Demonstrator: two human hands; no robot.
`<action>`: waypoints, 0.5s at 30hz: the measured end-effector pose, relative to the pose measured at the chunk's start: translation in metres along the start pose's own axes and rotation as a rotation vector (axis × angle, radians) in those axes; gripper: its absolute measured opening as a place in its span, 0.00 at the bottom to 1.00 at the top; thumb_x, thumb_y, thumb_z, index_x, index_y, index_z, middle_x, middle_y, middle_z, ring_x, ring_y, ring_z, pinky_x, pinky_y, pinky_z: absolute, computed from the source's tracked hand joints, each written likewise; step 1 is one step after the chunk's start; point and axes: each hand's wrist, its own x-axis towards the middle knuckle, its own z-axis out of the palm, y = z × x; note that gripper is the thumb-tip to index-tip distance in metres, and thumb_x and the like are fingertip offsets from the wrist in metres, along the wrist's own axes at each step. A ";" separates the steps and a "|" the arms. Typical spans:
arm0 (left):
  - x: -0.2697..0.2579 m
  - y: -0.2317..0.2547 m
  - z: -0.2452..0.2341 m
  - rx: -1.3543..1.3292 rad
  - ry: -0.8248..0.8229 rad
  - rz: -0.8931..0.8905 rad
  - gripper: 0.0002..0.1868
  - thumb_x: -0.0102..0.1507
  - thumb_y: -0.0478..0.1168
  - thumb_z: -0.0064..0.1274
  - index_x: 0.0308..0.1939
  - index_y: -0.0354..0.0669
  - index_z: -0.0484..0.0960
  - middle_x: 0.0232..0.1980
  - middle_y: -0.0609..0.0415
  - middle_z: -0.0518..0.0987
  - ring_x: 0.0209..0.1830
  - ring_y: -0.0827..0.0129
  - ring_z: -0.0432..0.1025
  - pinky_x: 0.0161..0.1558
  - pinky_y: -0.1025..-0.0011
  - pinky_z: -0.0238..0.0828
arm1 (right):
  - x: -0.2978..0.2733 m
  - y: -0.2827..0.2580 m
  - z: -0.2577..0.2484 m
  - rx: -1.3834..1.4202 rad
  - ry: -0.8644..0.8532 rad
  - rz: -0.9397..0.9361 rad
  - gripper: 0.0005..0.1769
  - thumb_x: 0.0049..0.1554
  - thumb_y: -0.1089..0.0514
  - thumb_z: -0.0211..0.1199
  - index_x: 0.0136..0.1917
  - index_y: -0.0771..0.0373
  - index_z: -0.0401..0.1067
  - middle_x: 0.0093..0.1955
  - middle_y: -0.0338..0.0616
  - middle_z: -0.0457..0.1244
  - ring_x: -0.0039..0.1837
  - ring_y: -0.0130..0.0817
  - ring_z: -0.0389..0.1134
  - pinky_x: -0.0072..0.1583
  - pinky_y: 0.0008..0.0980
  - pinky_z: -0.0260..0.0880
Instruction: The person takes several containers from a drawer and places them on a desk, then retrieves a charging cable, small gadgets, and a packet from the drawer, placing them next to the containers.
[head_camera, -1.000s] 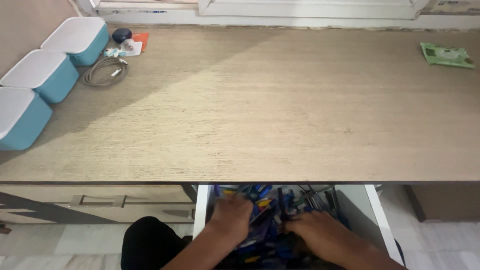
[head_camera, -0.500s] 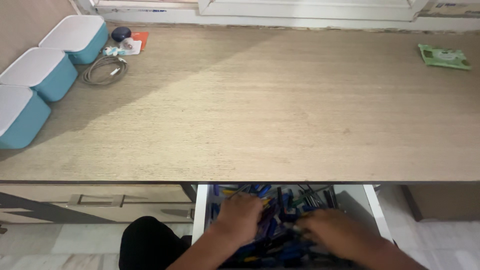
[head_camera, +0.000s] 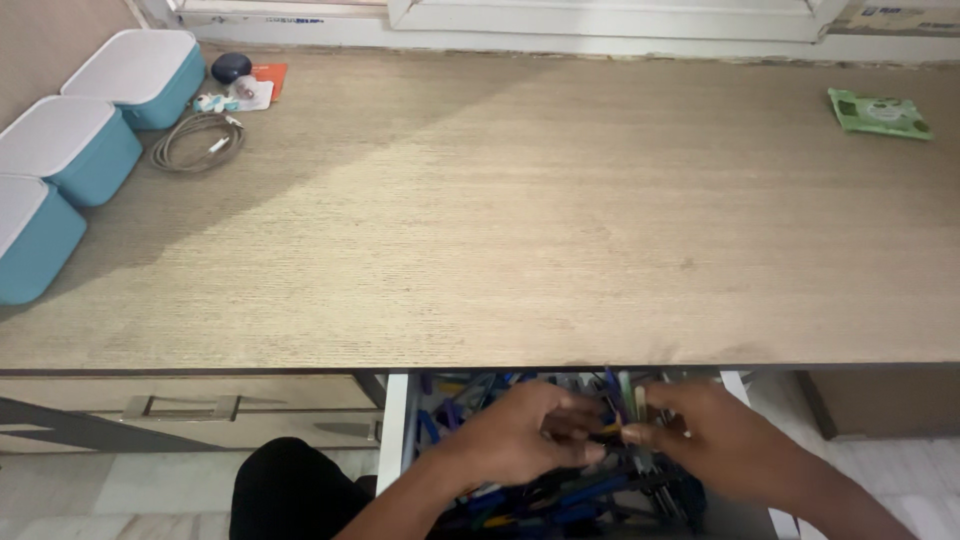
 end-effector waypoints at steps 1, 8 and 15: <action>-0.001 0.004 0.002 -0.016 -0.003 0.006 0.23 0.63 0.40 0.60 0.60 0.34 0.79 0.55 0.45 0.83 0.53 0.67 0.78 0.59 0.68 0.74 | -0.002 -0.002 -0.001 0.090 0.031 -0.038 0.17 0.55 0.46 0.68 0.51 0.58 0.80 0.36 0.46 0.74 0.42 0.38 0.73 0.49 0.40 0.76; -0.004 0.029 0.013 -0.079 0.170 0.182 0.17 0.71 0.41 0.52 0.52 0.27 0.83 0.41 0.45 0.82 0.40 0.69 0.75 0.43 0.68 0.75 | -0.008 -0.013 -0.017 0.559 0.225 -0.156 0.12 0.57 0.56 0.62 0.49 0.64 0.80 0.39 0.47 0.74 0.47 0.32 0.79 0.55 0.36 0.77; 0.002 0.063 0.005 -0.076 0.466 0.278 0.13 0.69 0.40 0.52 0.45 0.29 0.83 0.33 0.50 0.83 0.29 0.75 0.78 0.32 0.74 0.78 | 0.003 -0.036 -0.022 0.857 0.426 -0.373 0.09 0.59 0.63 0.60 0.50 0.70 0.75 0.41 0.48 0.70 0.48 0.35 0.73 0.54 0.41 0.77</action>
